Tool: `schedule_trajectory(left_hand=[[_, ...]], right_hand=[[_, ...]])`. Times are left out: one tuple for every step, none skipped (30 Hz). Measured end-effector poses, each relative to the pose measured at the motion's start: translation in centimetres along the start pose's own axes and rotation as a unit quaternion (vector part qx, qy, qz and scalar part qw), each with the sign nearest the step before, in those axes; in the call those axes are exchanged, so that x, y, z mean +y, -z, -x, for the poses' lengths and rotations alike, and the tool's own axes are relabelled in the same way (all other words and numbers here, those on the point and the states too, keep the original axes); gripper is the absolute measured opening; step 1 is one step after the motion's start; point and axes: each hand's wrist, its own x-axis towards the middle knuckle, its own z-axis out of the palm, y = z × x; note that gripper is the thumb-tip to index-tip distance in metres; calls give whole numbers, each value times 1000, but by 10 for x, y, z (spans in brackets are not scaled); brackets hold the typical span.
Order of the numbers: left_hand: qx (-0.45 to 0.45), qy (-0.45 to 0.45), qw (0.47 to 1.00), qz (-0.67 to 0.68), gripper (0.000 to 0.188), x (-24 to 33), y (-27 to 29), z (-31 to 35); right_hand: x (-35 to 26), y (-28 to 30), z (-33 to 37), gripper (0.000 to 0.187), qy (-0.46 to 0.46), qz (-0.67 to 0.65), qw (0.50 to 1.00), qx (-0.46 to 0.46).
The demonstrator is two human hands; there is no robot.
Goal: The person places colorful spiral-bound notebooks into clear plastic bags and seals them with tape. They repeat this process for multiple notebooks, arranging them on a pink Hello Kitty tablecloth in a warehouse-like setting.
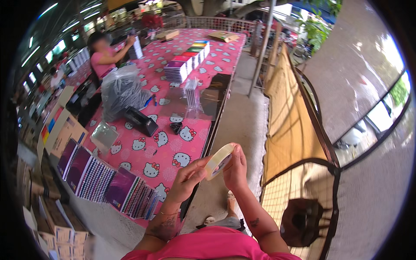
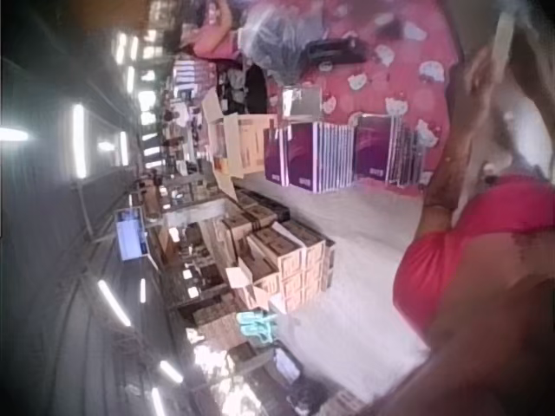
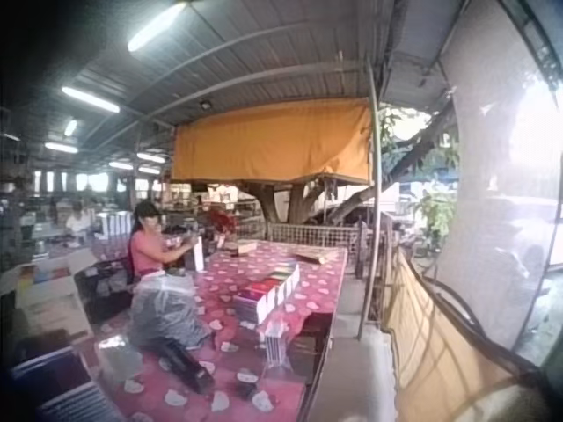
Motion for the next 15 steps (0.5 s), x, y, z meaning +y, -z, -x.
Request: schedule_trajectory(left_hand=[[15,-5,999,29,47,-4,-7,-3],[28,-9,998,58,43,-10,-13,-7],[60,-22,995,-77,41,12,14,-35],[88,-45,991,-93,40,-3,6,-57],[116,-66,985,-108,39,-16,-4,-80],[135,-70,979,-132,38,-14,-15,-90],[138,-90,973,-161,37,-13,-19,-106],[140,-109,966,-191,37,-12,-21,-122],[139,-121,957,-224,37,-10,-21,-135],[139,-104,956,-237,36,-8,-22,-145],[138,-88,955,-248,36,-5,-23,-155],[138,-76,953,-260,36,-4,-20,-167],[140,-82,949,-270,36,-4,-17,-178],[140,-88,946,-279,35,-5,-12,-189],[139,-90,943,-288,35,-7,-7,-197]], right_hand=[[-2,4,-3,48,-17,-3,1000,-5],[-6,10,-7,48,-34,-5,999,-8],[17,-12,-60,48,39,-10,996,-83],[-6,4,-81,48,103,95,983,-117],[-30,16,-103,48,169,196,954,-151],[-43,19,-109,48,193,182,951,-158],[-60,22,-125,46,197,217,932,-213],[-77,27,-144,43,201,251,909,-266],[-85,32,-159,41,205,277,885,-313],[-86,38,-173,41,165,242,902,-317],[-86,40,-184,40,156,226,908,-317],[-87,41,-195,39,150,212,911,-321],[-87,42,-207,39,145,198,914,-324],[-87,41,-220,38,147,185,916,-326],[-83,43,-231,38,146,172,919,-324]])
